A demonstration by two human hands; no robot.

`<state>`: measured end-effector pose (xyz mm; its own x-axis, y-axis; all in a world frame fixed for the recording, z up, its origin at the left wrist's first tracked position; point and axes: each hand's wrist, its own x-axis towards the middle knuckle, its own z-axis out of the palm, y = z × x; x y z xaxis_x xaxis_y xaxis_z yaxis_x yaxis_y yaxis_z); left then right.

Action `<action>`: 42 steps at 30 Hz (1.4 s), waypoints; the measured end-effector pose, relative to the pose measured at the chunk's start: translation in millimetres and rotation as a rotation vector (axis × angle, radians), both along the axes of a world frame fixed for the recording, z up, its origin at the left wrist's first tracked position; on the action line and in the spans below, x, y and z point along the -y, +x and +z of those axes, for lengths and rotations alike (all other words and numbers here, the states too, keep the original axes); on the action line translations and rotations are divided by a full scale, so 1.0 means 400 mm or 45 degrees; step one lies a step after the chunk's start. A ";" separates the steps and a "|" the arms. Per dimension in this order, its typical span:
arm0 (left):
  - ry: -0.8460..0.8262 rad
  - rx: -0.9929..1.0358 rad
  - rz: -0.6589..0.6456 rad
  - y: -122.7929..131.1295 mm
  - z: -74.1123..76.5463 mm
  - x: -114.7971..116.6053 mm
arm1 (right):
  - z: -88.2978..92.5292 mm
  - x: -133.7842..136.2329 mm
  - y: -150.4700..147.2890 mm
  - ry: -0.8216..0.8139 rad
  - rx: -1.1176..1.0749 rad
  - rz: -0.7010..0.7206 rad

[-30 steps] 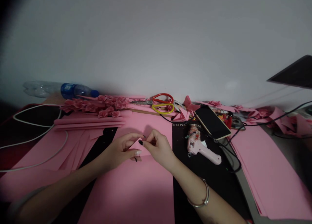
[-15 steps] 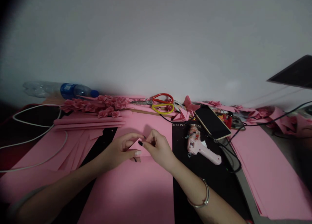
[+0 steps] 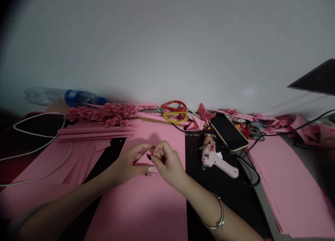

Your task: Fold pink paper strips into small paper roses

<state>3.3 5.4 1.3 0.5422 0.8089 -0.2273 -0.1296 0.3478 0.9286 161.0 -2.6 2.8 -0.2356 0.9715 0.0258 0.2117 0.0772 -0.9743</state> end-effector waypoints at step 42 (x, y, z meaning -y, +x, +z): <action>0.093 -0.216 0.343 -0.025 0.012 -0.029 | 0.003 -0.023 0.027 -0.038 0.244 0.098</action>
<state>-6.9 16.8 6.1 0.2659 0.9357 -0.2319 -0.0493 0.2535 0.9661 171.8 6.7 4.1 -0.3073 0.9500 -0.0551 0.3881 0.0723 -0.9188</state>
